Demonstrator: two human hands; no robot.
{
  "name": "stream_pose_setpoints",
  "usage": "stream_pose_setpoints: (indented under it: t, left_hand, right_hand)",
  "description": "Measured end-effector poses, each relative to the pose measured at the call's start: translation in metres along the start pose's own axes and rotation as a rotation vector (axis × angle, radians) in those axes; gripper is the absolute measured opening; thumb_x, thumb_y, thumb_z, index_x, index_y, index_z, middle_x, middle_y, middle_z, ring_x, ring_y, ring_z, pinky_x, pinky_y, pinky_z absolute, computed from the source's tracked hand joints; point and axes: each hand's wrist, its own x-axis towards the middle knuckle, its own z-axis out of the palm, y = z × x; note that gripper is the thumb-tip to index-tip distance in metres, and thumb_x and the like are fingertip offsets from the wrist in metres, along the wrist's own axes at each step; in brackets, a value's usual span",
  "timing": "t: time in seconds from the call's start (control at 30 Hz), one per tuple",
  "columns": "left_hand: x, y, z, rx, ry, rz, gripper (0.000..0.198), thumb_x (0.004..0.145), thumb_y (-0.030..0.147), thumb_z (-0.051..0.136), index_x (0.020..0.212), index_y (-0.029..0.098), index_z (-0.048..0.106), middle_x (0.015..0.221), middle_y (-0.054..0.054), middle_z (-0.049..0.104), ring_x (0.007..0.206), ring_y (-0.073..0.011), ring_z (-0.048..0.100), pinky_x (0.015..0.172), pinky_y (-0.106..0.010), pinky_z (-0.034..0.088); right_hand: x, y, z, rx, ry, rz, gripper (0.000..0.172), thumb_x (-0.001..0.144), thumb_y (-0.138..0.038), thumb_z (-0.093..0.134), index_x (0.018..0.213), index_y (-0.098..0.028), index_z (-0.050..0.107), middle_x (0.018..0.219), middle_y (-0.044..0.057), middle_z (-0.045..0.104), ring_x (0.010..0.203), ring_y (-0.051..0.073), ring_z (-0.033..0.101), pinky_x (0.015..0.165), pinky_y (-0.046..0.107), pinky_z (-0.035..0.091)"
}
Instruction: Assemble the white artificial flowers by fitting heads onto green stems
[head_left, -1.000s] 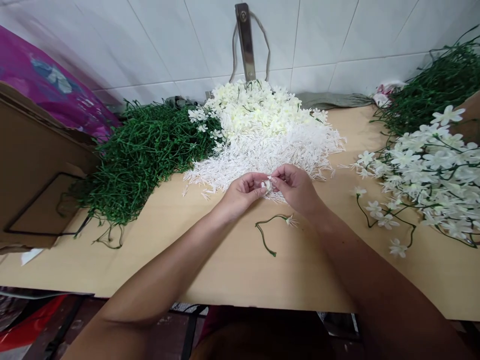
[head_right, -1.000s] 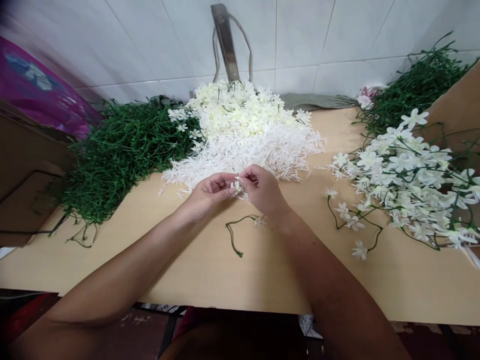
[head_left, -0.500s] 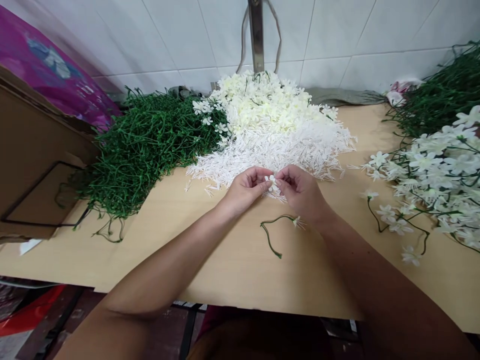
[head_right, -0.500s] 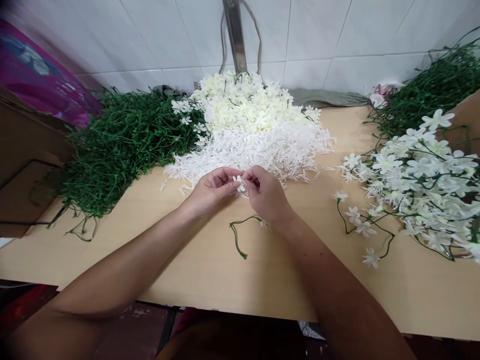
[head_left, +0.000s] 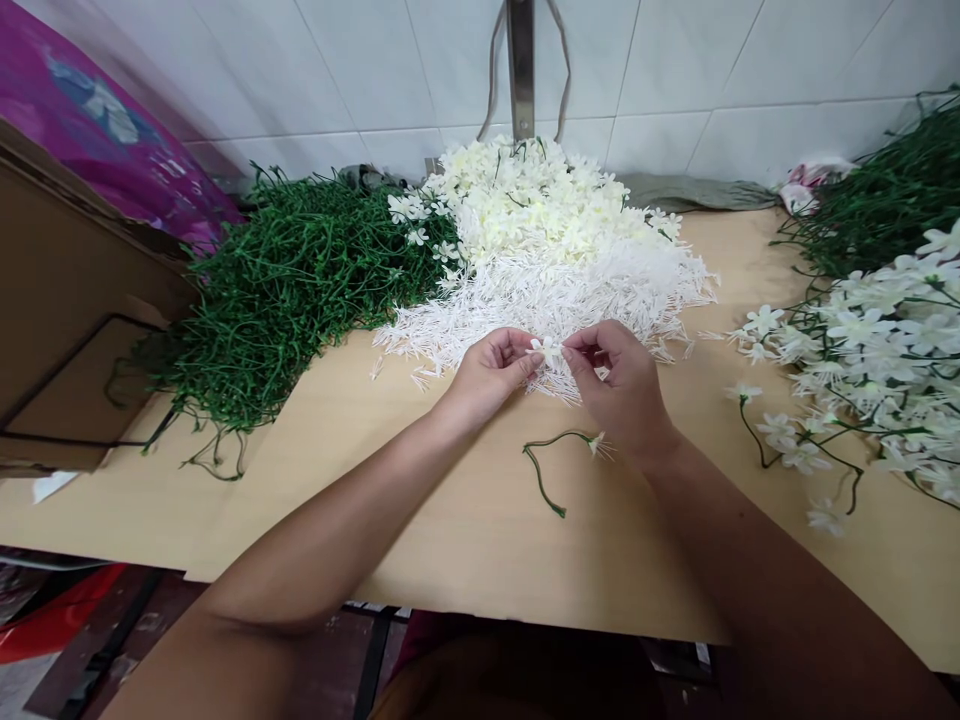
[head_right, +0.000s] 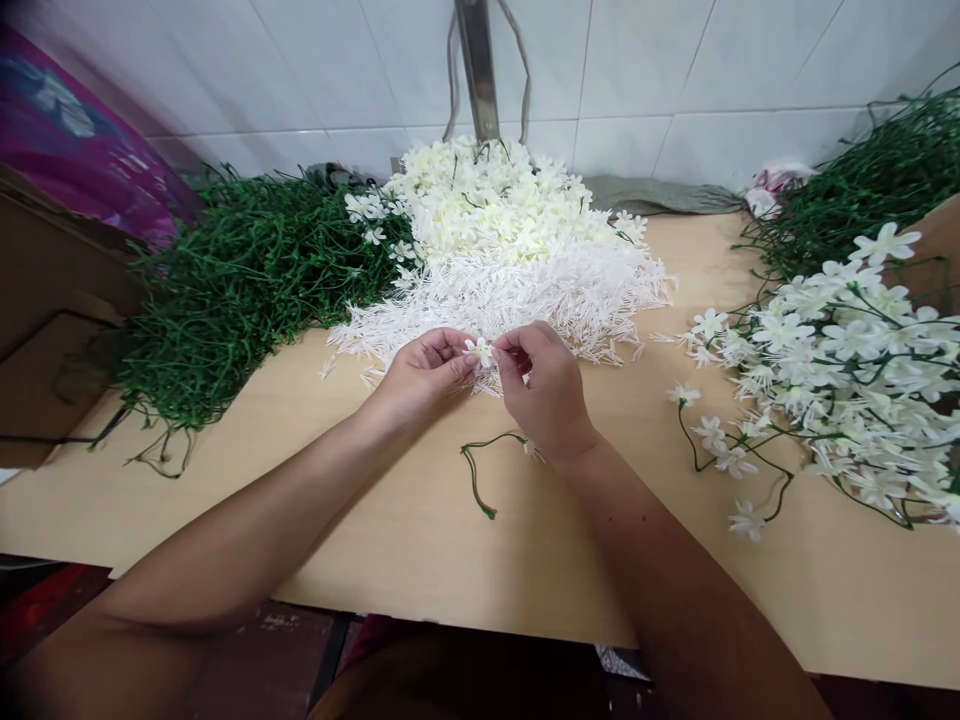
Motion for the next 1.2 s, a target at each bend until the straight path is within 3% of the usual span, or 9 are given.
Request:
stream_pose_setpoints:
  t: [0.2,0.43,0.67,0.77,1.0,1.2]
  left_hand:
    - [0.000,-0.001,0.000,0.053,0.045,0.058,0.023,0.061,0.023,0.074,0.073,0.016,0.056,0.056,0.006,0.053,0.053,-0.0061,0.050,0.055,-0.021,0.040]
    - [-0.004,-0.001,0.004,0.221,0.033,0.158,0.014,0.066,0.018,0.070,0.070,0.016,0.056,0.054,0.005,0.048,0.051,-0.0056,0.042,0.050,-0.020,0.033]
    - [-0.008,-0.001,0.002,0.504,0.038,0.317,0.005,0.072,0.018,0.063,0.073,0.017,0.058,0.064,0.002,0.056,0.059,-0.0080,0.048,0.057,-0.022,0.039]
    - [-0.009,-0.004,-0.001,0.609,0.018,0.403,0.003,0.075,0.018,0.059,0.077,0.017,0.059,0.072,0.001,0.061,0.064,-0.0091,0.052,0.062,-0.023,0.042]
    - [-0.012,-0.003,-0.005,0.681,-0.008,0.577,0.006,0.080,0.023,0.057,0.082,0.017,0.060,0.078,-0.002,0.062,0.073,-0.0108,0.056,0.070,-0.025,0.044]
    - [-0.015,0.001,-0.002,0.434,0.000,0.473,0.017,0.084,0.029,0.053,0.095,0.017,0.058,0.076,-0.001,0.061,0.066,-0.0098,0.055,0.064,-0.024,0.044]
  right_hand:
    - [-0.002,-0.003,0.003,-0.262,0.023,-0.199,0.013,0.080,-0.016,0.050,0.067,-0.018,0.054,0.066,0.002,0.050,0.061,0.012,0.047,0.061,0.027,0.042]
    - [-0.002,0.006,0.008,-0.369,0.121,-0.253,0.012,0.073,-0.011,0.052,0.063,-0.017,0.051,0.061,0.000,0.048,0.056,0.011,0.043,0.054,0.024,0.037]
    - [-0.004,0.006,0.010,-0.414,0.128,-0.304,0.014,0.075,-0.011,0.052,0.062,-0.017,0.051,0.060,0.001,0.051,0.057,0.012,0.045,0.055,0.024,0.039]
    - [-0.004,0.008,0.010,-0.337,0.116,-0.257,0.011,0.074,-0.011,0.053,0.064,-0.016,0.054,0.061,0.001,0.053,0.057,0.011,0.047,0.055,0.024,0.040]
    - [-0.003,0.006,0.010,0.042,0.063,0.033,0.004,0.075,-0.016,0.056,0.073,-0.015,0.060,0.067,0.001,0.059,0.058,0.009,0.053,0.056,0.024,0.045]
    - [-0.003,0.002,0.010,0.178,0.035,0.129,0.006,0.076,-0.021,0.058,0.074,-0.016,0.060,0.069,0.001,0.060,0.061,0.010,0.054,0.058,0.025,0.046]
